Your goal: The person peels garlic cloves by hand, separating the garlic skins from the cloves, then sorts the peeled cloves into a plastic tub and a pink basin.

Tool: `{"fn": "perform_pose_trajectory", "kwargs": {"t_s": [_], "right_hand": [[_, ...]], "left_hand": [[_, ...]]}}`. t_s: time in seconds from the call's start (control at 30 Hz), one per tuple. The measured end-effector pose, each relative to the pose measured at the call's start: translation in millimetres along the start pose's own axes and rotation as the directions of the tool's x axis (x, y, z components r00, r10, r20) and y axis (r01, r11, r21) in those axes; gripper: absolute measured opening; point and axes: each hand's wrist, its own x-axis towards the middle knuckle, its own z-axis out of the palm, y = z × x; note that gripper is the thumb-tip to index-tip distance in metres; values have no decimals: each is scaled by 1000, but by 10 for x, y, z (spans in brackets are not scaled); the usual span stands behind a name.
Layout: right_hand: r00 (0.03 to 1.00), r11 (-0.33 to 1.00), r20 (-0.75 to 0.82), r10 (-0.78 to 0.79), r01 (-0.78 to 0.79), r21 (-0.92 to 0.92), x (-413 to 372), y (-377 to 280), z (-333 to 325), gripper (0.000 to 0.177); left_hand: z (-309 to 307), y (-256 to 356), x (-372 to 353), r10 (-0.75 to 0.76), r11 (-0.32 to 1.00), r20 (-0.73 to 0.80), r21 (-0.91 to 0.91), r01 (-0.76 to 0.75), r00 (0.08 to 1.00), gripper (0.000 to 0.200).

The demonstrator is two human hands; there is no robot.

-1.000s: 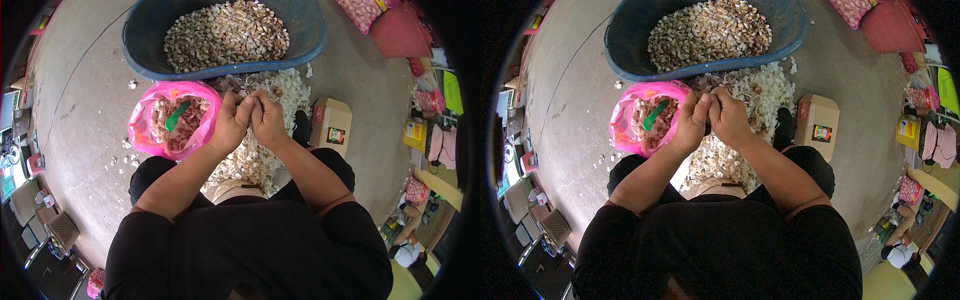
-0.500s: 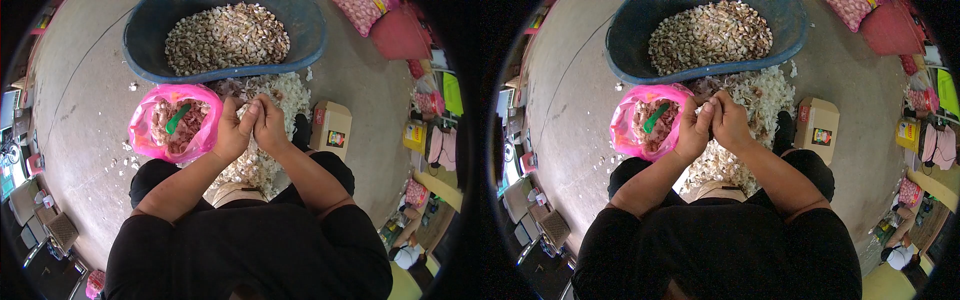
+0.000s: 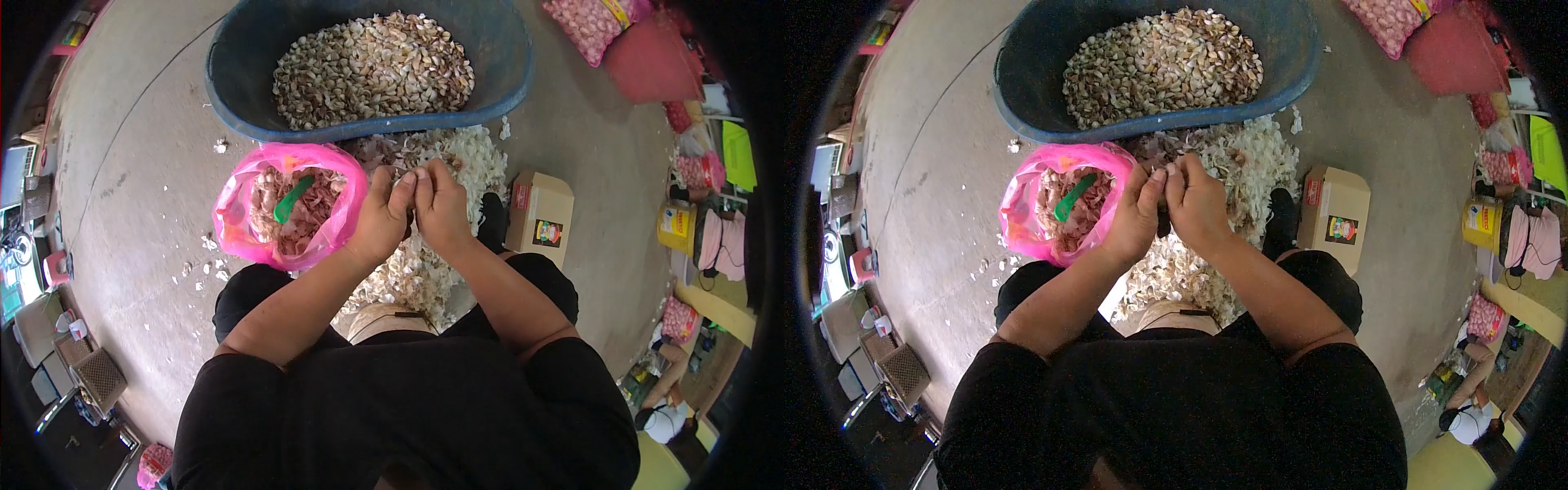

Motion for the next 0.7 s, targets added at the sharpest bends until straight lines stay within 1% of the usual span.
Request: {"fn": "perform_pose_trajectory", "kwargs": {"t_s": [0.03, 0.1, 0.13, 0.2, 0.23, 0.37, 0.47, 0.57, 0.67, 0.7], "right_hand": [[1000, 999, -25, -15, 13, -49, -2, -16, 10, 14], [998, 997, 3, 70, -70, -9, -19, -72, 10, 15], [993, 993, 19, 114, -114, 10, -28, -101, 9, 16], [996, 996, 16, 87, -88, 5, -42, -133, 3, 15], [998, 997, 11, 69, -70, 14, -44, -143, 1, 15], [999, 996, -37, -30, 33, 77, -52, -164, -10, 13], [1000, 994, -8, -30, 31, 103, -39, -152, -28, 12], [999, 987, -45, -30, 36, 158, -41, -82, 15, 12], [1000, 969, -16, 17, -13, 245, -48, -14, 36, 13], [999, 968, 7, 32, -32, 247, -59, 4, 32, 13]], "left_hand": [[39, -14, -26, 118, 992, -28, 42, -117, 993, 28], [134, -53, -60, 349, 931, -68, 137, -338, 935, 29], [125, -60, -53, 374, 926, -57, 71, -370, 926, 29], [114, -89, -24, 424, 903, -38, -63, -425, 905, 29], [94, -105, -3, 458, 886, -50, -54, -460, 887, 27], [72, -111, 11, 490, 871, -56, -4, -491, 870, 24], [65, -141, 37, 501, 865, -69, 29, -501, 862, 23], [65, -132, 56, 486, 874, -64, 30, -485, 872, 24], [41, -210, 136, 500, 865, -58, 65, -497, 864, 25], [42, -211, 129, 498, 867, -57, 71, -494, 866, 26]]}}
